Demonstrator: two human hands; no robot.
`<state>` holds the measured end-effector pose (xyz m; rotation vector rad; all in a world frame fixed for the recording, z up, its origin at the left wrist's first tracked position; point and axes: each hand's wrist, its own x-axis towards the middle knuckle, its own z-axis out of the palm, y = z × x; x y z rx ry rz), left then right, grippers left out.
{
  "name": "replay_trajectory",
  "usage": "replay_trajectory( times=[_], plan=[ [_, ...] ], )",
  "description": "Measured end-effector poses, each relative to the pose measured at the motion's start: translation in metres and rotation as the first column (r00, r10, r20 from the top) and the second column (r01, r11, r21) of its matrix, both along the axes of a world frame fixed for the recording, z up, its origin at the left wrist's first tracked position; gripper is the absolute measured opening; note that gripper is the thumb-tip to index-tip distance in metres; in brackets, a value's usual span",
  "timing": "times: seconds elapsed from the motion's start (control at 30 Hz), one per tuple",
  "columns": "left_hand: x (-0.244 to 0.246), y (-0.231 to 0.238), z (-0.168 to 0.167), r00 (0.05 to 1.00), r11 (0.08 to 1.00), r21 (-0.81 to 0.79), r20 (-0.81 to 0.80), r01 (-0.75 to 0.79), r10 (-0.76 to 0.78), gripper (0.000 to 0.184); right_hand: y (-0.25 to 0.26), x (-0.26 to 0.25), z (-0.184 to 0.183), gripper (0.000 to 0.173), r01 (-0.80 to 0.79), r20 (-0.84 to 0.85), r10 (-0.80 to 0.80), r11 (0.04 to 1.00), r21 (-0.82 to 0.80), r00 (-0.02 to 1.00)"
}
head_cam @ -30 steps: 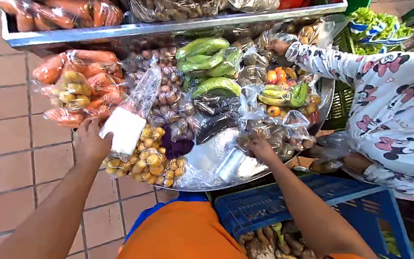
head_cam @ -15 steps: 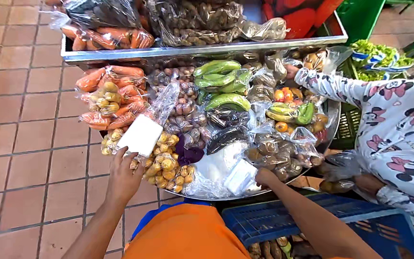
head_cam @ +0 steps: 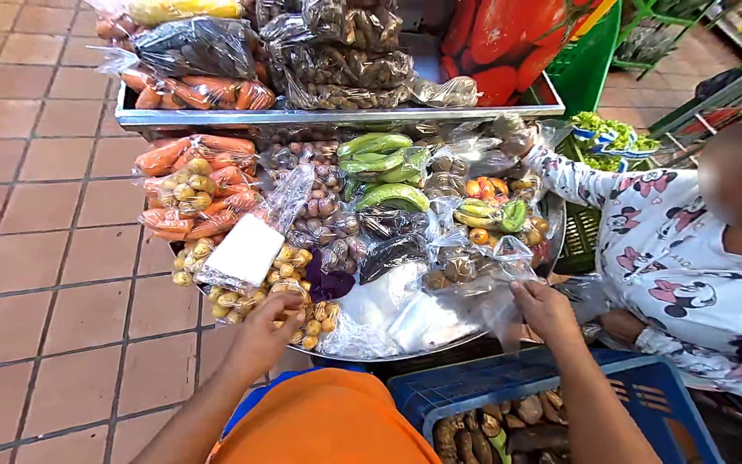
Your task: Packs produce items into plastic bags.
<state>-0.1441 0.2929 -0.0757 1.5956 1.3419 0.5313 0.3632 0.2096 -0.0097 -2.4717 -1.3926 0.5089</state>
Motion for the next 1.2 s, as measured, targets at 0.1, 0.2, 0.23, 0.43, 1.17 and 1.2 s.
replay_trajectory(
  times=[0.1, 0.2, 0.23, 0.43, 1.17, 1.2],
  plan=[
    [0.047, -0.006, 0.052, 0.966, 0.964, 0.108, 0.061, 0.243, -0.25, 0.057, -0.012, -0.06, 0.03, 0.017, -0.364, 0.005, 0.364, 0.93, 0.054, 0.931],
    [0.096, -0.026, 0.102, 0.806, 0.734, 0.374, -0.067, 0.566, -0.588, 0.096, -0.035, -0.144, 0.049, 0.022, -0.691, -0.051, 0.713, 0.692, 0.207, 0.699],
    [0.106, -0.034, 0.109, 0.737, 0.632, 0.45, -0.094, 0.631, -0.67, 0.086, -0.044, -0.165, 0.057, 0.032, -0.731, -0.069, 0.786, 0.601, 0.324, 0.615],
    [0.031, -0.064, 0.085, 0.726, 0.693, 0.298, -0.001, 0.657, -0.688, 0.044, -0.108, -0.183, 0.091, 0.031, -0.333, -0.257, 0.688, 0.601, 0.727, 0.679],
    [-0.171, -0.36, 0.038, 0.753, 0.999, -0.039, 0.658, 0.013, 0.016, 0.019, -0.446, -0.295, 0.028, 0.032, 0.41, -0.866, 0.172, 0.827, 0.386, 0.47],
    [-0.164, -0.366, 0.041, 0.749, 1.0, -0.029, 0.663, -0.003, 0.021, 0.018, -0.456, -0.288, 0.028, 0.031, 0.386, -0.866, 0.175, 0.841, 0.379, 0.469]
  ],
)
